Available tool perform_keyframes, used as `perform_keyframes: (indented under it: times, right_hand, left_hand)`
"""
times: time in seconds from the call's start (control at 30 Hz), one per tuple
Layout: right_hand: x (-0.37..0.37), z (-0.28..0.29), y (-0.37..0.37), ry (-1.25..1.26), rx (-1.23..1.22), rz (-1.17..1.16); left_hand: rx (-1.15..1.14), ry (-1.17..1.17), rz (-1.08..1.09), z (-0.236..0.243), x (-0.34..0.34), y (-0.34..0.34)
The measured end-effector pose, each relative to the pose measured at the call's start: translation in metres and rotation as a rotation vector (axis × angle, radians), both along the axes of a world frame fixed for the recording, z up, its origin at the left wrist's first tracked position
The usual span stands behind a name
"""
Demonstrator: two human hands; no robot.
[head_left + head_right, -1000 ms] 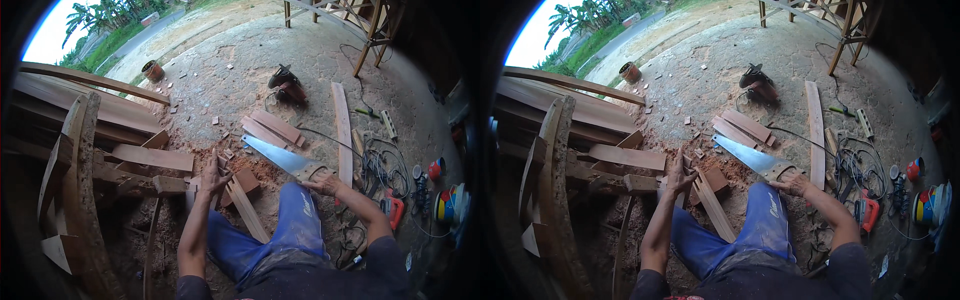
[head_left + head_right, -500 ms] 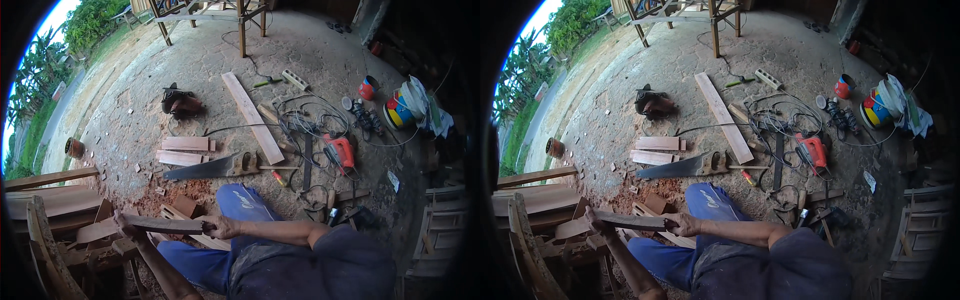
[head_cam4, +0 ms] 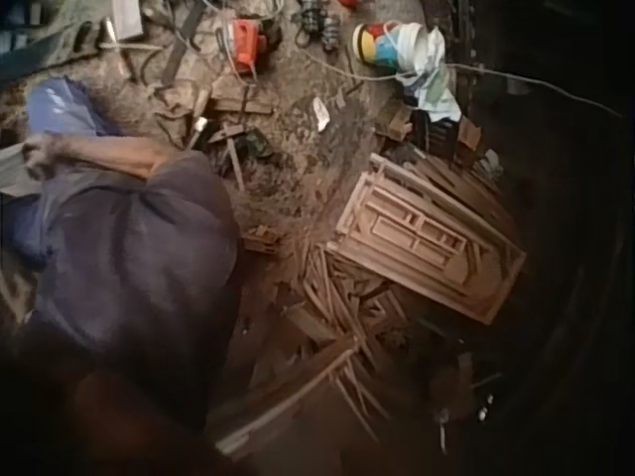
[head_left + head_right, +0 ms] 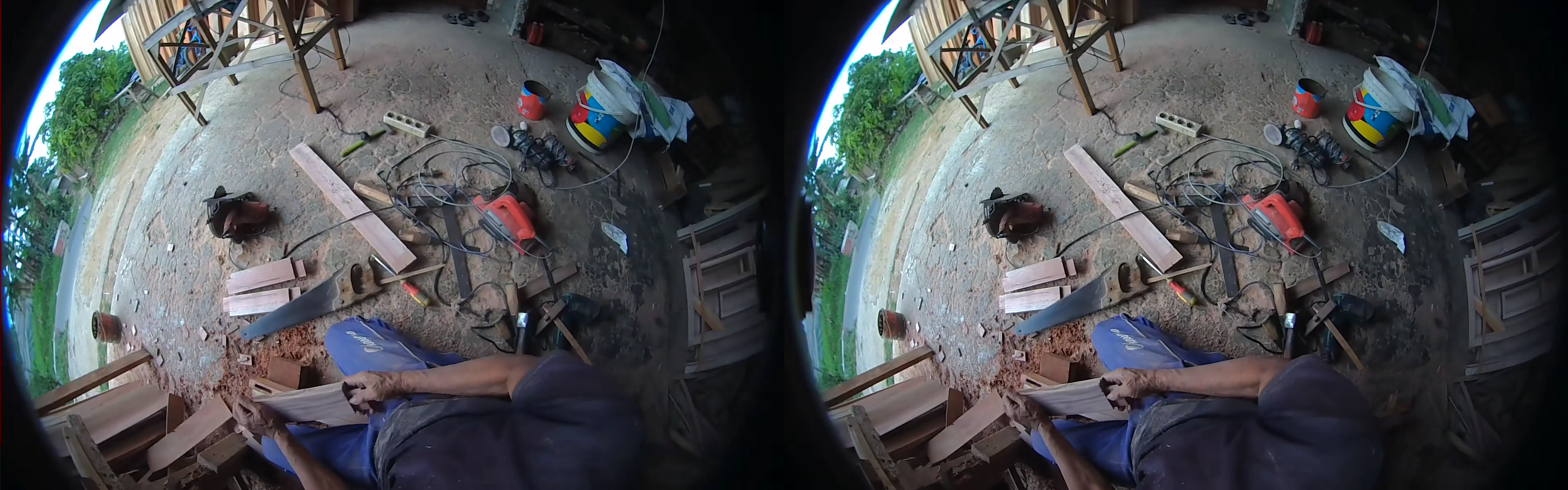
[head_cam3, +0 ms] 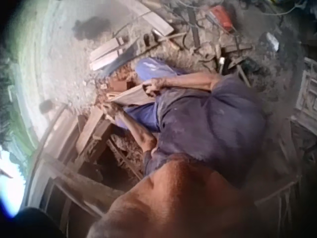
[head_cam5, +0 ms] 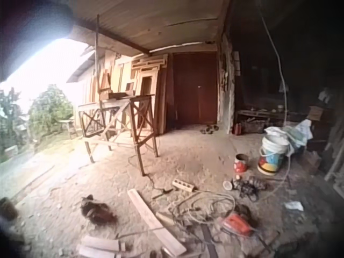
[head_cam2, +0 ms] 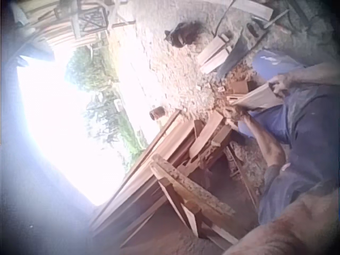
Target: The person saws a piece of wood using a hand saw and then uses a chisel and mallet followed by an axe to shape a joint in another wooden piece.
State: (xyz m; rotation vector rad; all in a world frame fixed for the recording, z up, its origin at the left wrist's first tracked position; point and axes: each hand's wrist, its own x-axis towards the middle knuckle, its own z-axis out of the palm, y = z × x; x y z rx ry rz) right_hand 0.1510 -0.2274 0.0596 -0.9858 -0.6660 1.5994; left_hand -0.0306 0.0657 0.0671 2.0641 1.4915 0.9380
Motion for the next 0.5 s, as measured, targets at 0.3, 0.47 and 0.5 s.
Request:
perform_keyframes:
  times: [0.3,0.47,0.5]
  right_hand:
    - [0.035,0.026,-0.038,0.169,-0.029,-0.329]
    - [0.040,0.046,-0.071,-0.034,0.049,-0.444]
    - [0.045,0.070,-0.089,-0.013,0.044,-0.488]
  left_hand:
    - [0.157,0.646,-1.181,0.078,0.056,-0.111]
    - [0.235,0.671,-1.185,0.086,0.092,-0.126]
    - [0.197,0.597,-1.117,0.081,0.093,-0.129]
